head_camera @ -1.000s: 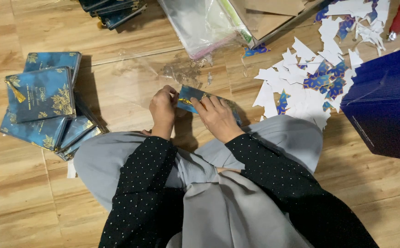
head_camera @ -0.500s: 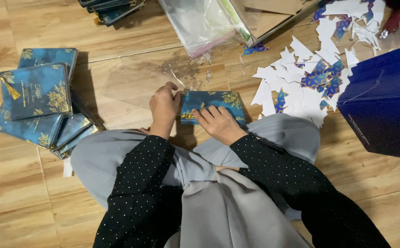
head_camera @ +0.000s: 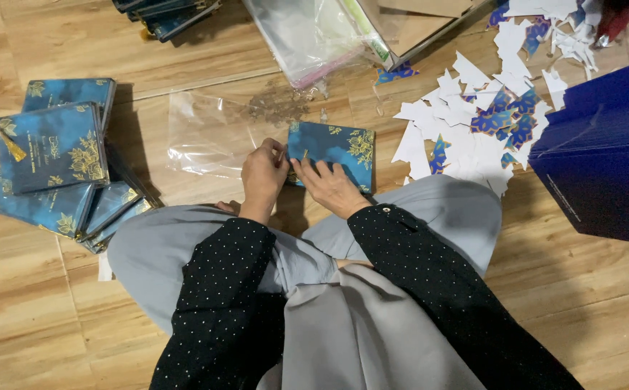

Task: Packaging small blue books or cards into clear plastic sleeves by hand.

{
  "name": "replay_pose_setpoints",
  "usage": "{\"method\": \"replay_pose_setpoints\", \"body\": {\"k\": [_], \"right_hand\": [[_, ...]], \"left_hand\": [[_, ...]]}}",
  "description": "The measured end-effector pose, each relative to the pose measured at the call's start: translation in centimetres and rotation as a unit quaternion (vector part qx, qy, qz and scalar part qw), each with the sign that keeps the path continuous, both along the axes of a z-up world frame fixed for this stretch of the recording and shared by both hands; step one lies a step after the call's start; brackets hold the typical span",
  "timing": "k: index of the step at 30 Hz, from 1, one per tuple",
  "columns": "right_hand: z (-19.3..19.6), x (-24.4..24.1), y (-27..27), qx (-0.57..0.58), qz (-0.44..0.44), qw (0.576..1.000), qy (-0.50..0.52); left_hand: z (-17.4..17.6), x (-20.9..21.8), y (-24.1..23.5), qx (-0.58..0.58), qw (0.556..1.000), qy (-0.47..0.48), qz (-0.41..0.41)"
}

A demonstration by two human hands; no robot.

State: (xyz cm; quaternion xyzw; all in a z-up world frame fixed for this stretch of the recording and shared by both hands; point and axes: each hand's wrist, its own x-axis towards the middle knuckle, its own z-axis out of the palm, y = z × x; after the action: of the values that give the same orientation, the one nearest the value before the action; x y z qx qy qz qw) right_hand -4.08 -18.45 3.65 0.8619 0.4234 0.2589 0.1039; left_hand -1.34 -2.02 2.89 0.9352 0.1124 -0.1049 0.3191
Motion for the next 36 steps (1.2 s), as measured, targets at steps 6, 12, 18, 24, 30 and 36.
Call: {"method": "replay_pose_setpoints", "body": {"k": [6, 12, 18, 24, 30, 36], "right_hand": [[-1.1, 0.2, -0.4, -0.059, -0.029, 0.996, 0.065], [-0.6, 0.3, 0.2, -0.088, -0.076, 0.978, 0.171], [2.2, 0.5, -3.1, 0.269, -0.254, 0.821, 0.435], [-8.4, -0.6, -7.3, 0.539, -0.492, 0.487, 0.479], [-7.0, 0.2, -6.3, 0.514, -0.493, 0.506, 0.486], [-16.7, 1.8, -8.2, 0.641, -0.421, 0.409, 0.495]], "left_hand": [[-1.0, -0.7, -0.4, -0.005, 0.999, 0.033, -0.027], [-0.1, -1.0, -1.2, -0.012, 0.999, 0.025, -0.046], [-0.5, -1.7, -0.9, -0.001, 0.998, 0.041, -0.038], [0.7, -1.9, -1.7, 0.026, 0.996, 0.082, -0.034], [-1.1, -1.8, -1.4, -0.019, 0.998, 0.057, -0.022], [-1.2, -1.5, -1.3, -0.019, 0.997, 0.062, -0.028]]}}
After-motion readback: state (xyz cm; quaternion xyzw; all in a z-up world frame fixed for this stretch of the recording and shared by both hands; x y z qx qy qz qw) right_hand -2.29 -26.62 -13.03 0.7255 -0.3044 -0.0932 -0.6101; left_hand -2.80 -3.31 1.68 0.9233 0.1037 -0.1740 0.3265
